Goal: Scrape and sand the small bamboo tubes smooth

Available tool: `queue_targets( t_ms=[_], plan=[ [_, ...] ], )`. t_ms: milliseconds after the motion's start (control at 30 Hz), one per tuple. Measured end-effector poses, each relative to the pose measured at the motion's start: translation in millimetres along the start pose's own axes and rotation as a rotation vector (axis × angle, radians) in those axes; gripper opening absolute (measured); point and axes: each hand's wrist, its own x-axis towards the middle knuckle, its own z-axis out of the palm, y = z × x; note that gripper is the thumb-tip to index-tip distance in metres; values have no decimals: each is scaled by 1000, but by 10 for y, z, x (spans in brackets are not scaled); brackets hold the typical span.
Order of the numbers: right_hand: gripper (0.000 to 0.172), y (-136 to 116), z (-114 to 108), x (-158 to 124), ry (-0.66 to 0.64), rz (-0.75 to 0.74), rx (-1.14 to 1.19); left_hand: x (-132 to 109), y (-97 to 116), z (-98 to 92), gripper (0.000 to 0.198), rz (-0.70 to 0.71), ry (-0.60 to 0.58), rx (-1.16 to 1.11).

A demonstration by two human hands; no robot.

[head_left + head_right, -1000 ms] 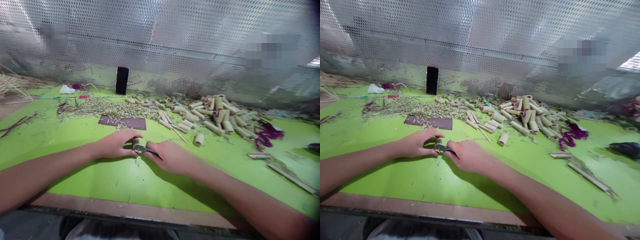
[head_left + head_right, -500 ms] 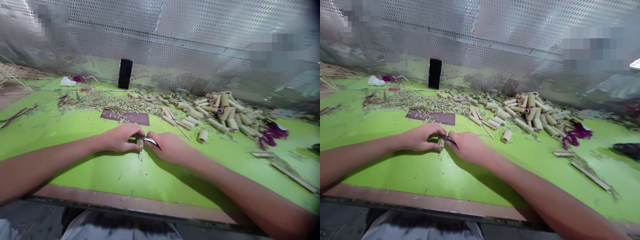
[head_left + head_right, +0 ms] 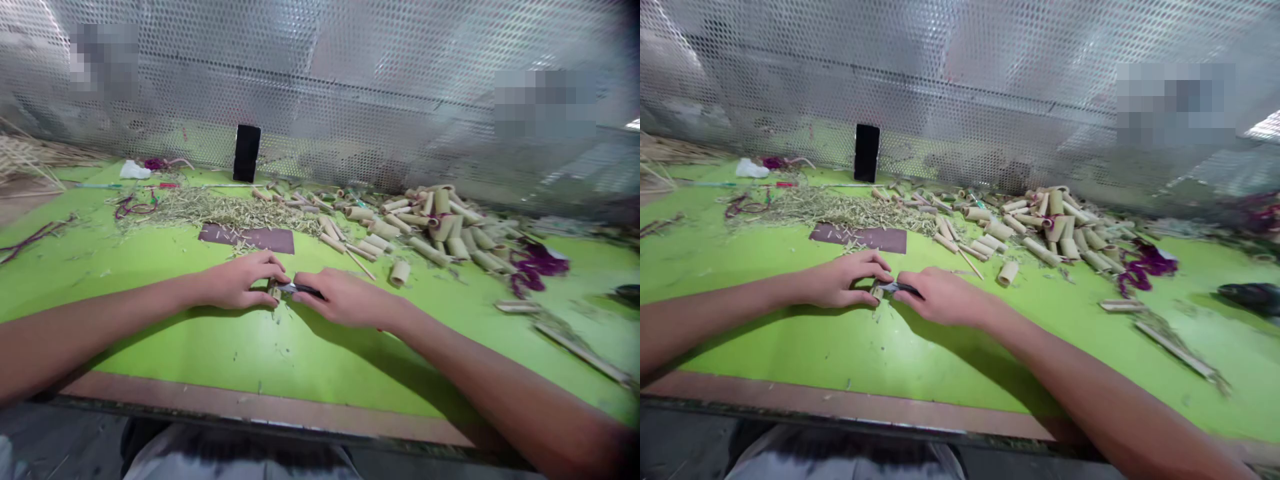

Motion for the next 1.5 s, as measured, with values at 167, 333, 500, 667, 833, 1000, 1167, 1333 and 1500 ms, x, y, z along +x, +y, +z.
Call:
queue_targets(
  t_ms=[167, 333, 500, 667, 833, 1000, 1167, 1333, 1500],
  plan=[
    [33, 4, 22, -15, 7, -16, -7, -11, -39, 20, 40, 9, 3, -4],
    [33, -140, 42, 32, 40, 87, -120, -18, -44, 34, 48, -80, 30, 2],
    [34, -169, 50, 47, 45, 53, -134, -36, -4, 9, 36, -77, 20, 52],
    [36, -128, 32, 5, 10, 19, -96, -43, 6, -13, 34, -26, -17, 48],
    [34, -110, -33, -21, -25, -2, -41, -39, 2, -14, 37, 34, -47, 86],
    [35, -57, -46, -28, -48, -35, 22, -40, 4, -6, 38, 52, -58, 86],
    [34, -123, 13, -22, -20, 10, -49, -45, 13, 13, 38, -27, -25, 47],
    [33, -249, 61, 6, 36, 73, -104, -46, 31, 29, 35, -88, 14, 82],
    [32, -252, 65, 0, 28, 55, -112, -61, 50, 6, 28, -61, 3, 95]
  ],
)
